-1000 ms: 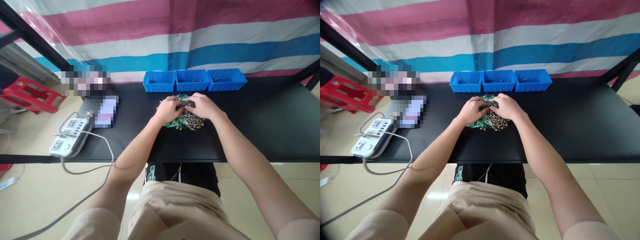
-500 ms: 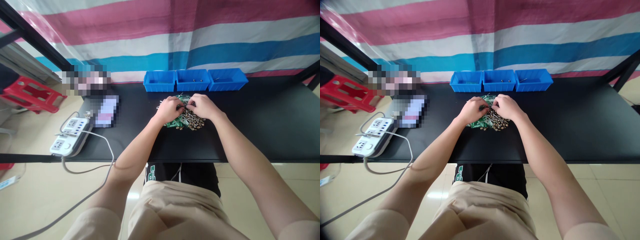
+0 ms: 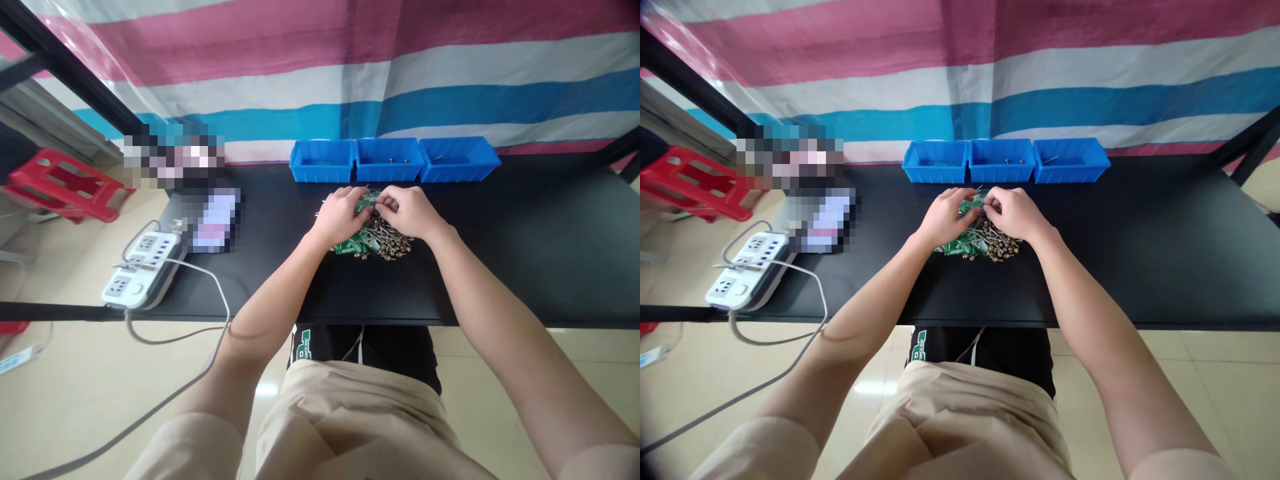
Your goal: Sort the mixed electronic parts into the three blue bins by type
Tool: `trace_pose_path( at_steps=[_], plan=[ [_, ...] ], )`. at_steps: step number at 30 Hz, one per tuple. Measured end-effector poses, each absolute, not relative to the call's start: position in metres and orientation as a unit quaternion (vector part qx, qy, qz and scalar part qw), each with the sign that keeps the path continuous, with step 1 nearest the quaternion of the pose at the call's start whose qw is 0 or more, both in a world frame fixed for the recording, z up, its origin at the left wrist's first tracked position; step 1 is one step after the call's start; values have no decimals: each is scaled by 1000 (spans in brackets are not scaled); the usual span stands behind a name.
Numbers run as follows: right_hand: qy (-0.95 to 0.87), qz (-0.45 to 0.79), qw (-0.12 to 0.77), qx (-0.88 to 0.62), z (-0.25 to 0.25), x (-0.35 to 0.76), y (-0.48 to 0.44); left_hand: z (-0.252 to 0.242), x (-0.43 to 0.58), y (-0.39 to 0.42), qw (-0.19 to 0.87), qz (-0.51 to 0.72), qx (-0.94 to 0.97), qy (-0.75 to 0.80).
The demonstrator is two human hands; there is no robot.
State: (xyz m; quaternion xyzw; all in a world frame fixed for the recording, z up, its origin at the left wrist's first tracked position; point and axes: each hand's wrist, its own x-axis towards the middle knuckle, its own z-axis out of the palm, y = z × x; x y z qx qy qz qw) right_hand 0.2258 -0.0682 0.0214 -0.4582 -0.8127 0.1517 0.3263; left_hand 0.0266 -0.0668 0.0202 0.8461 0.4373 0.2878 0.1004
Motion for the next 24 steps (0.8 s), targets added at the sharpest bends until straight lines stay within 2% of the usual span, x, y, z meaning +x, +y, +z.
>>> trace_pose_path(
  at_steps=[5,13,24],
  plan=[
    [-824,167,355,-409,24,223,-72,20,26,-66,92,309,854,409],
    [-796,151,405,-424,26,222,-70,18,26,-63,51,339,832,436],
    [-782,112,340,-511,30,223,-71,19,25,-63,54,343,817,460]
  ],
)
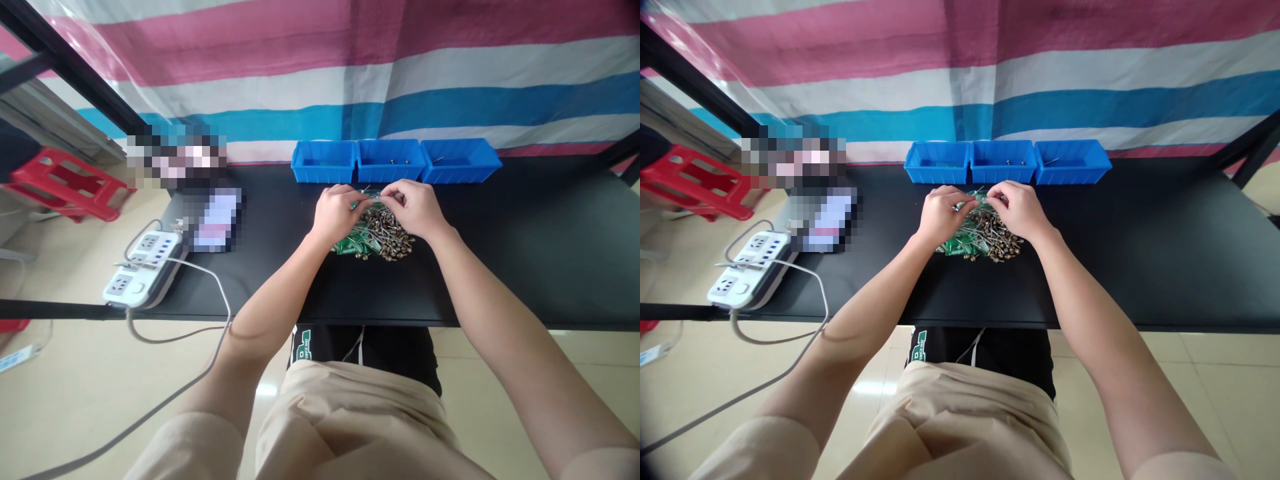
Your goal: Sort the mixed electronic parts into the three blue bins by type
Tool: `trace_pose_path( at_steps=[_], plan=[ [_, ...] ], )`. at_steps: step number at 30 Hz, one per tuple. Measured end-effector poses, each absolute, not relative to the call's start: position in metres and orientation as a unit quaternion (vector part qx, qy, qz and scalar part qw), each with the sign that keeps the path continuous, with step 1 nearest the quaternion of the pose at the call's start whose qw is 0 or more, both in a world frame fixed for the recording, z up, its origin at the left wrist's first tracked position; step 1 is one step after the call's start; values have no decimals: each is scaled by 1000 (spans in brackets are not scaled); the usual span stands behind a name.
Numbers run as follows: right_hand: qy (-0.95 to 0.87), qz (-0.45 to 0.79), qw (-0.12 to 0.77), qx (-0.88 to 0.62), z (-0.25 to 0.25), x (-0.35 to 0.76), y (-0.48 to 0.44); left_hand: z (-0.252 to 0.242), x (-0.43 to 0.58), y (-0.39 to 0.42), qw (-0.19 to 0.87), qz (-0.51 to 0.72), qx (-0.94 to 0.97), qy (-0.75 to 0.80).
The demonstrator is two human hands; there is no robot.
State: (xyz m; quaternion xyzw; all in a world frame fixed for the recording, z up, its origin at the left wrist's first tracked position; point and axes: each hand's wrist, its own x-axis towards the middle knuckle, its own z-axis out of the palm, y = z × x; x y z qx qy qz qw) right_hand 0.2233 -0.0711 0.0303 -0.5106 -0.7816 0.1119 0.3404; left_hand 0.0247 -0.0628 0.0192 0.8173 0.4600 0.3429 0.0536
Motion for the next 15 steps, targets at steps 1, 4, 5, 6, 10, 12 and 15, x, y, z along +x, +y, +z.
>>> trace_pose_path(
  at_steps=[1,4,5,6,10,12,15],
  plan=[
    [-780,110,342,-513,29,225,-70,20,25,-63,58,344,813,466],
    [-750,90,370,-541,25,235,-62,22,25,-64,76,340,805,481],
    [-731,79,384,-559,24,240,-58,23,25,-65,81,334,807,481],
    [-709,66,397,-579,22,245,-54,23,25,-65,82,324,812,479],
    [-618,12,420,-664,15,271,-39,23,25,-66,80,286,833,467],
    [-579,-13,425,-695,11,282,-33,24,26,-67,82,275,839,463],
    [-537,-39,434,-722,5,292,-28,24,26,-68,89,259,846,458]
  ],
)
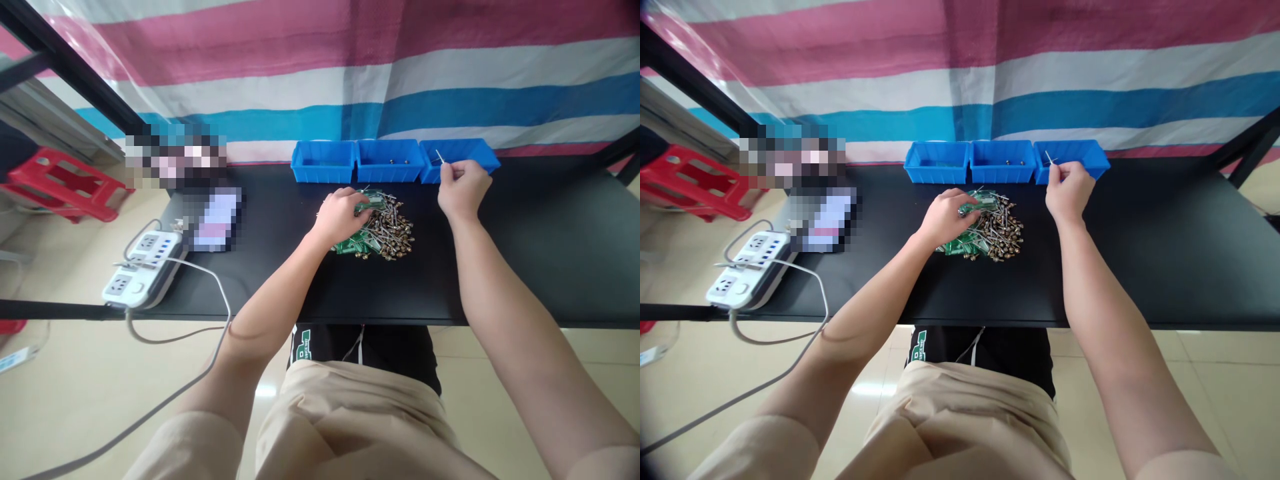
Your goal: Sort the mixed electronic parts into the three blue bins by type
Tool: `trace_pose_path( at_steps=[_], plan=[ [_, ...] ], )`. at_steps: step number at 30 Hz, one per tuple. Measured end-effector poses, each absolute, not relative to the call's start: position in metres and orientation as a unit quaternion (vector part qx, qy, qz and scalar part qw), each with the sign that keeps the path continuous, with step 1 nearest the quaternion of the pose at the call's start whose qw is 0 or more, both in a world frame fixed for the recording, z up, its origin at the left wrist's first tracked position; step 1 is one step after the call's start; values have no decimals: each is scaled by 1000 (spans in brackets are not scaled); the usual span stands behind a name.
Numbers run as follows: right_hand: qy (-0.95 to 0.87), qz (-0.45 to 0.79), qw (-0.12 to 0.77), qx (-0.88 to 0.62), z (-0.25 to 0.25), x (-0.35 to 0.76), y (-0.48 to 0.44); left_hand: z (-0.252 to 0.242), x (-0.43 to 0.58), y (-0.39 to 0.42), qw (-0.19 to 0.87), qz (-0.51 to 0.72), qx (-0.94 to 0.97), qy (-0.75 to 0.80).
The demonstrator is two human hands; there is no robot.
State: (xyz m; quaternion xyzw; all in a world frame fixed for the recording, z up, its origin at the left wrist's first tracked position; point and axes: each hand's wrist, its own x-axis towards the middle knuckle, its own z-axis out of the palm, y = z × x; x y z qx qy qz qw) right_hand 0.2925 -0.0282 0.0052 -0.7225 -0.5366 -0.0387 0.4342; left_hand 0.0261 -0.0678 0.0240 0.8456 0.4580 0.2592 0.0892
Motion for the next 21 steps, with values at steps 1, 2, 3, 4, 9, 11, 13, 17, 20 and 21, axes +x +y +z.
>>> trace_pose_path(
  at_steps=[1,2,3,4,9,11,13,17,20,21],
  plan=[
    [-529,-40,435,-728,4,294,-27,24,26,-68,91,254,849,455],
    [-523,-39,433,-733,3,295,-27,24,26,-68,93,248,852,451],
    [-518,-36,431,-738,2,296,-27,24,26,-69,93,242,856,447],
    [-514,-32,429,-742,2,296,-27,23,26,-69,94,237,860,442],
    [-500,-22,436,-748,2,296,-25,20,26,-68,96,223,866,436],
    [-495,-18,445,-746,1,298,-24,19,26,-68,97,223,866,436],
    [-500,-2,451,-739,0,301,-22,19,26,-68,98,222,867,436],
    [-505,6,468,-726,-3,306,-19,19,26,-68,99,217,867,437],
    [-497,-5,468,-730,-5,307,-17,18,26,-68,99,218,868,435],
    [-499,-4,465,-731,-5,306,-17,18,26,-67,98,218,868,435]
  ],
)
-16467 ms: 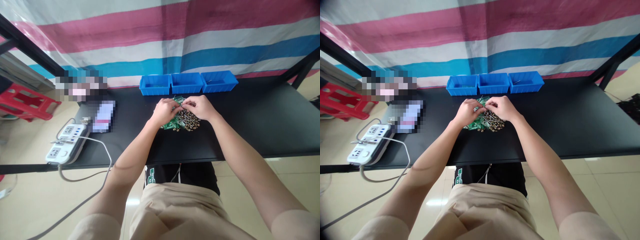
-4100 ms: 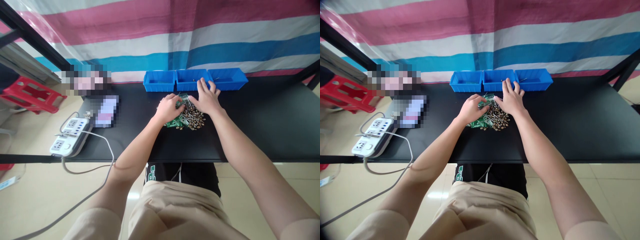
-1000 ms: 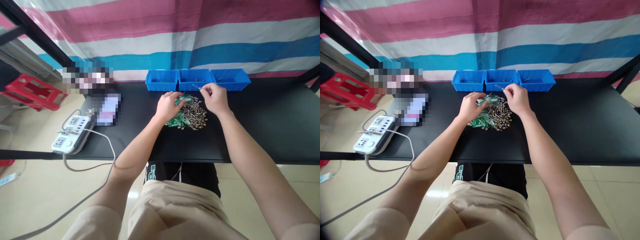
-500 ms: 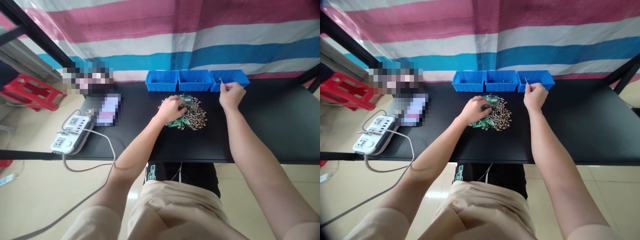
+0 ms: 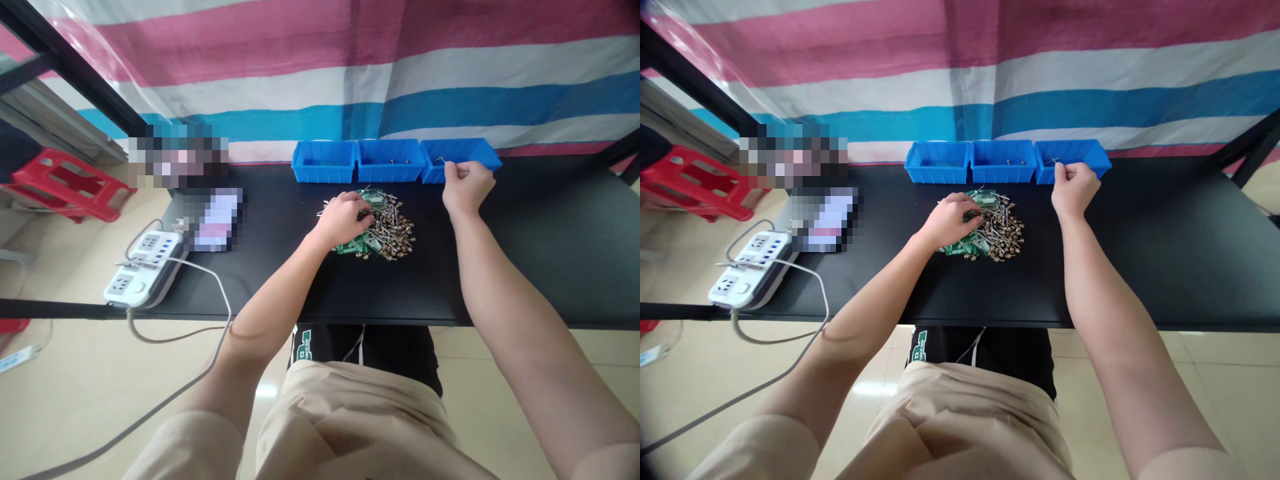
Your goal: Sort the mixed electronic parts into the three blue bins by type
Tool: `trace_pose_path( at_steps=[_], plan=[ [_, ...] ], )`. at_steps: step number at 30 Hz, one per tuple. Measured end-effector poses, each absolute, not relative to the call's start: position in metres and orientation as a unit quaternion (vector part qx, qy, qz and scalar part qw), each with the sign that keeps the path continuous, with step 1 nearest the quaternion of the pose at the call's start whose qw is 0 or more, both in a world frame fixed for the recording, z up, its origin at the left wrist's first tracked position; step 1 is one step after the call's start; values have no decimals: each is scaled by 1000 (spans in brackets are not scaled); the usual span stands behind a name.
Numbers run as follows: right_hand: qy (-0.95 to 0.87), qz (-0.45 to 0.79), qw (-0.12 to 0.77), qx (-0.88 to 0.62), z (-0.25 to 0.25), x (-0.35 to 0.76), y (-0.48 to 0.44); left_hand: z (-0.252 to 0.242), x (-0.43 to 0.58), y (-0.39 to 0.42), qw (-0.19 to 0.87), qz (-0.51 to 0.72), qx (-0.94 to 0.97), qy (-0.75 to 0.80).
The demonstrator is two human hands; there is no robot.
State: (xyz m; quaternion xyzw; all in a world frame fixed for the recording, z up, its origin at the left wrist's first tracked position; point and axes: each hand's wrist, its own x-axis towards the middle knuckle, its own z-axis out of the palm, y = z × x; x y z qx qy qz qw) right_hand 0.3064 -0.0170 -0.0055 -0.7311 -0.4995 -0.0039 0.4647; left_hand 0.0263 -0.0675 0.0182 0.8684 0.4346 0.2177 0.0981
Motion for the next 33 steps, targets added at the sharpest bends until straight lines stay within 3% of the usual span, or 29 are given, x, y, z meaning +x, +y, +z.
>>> trace_pose_path(
  at_steps=[19,26,33],
  plan=[
    [-577,-15,442,-687,6,275,-28,19,28,-68,85,201,862,457],
    [-738,74,361,-564,11,250,-44,19,30,-68,80,187,864,461],
    [-851,58,270,-446,4,235,-52,21,30,-69,84,187,860,466]
  ],
)
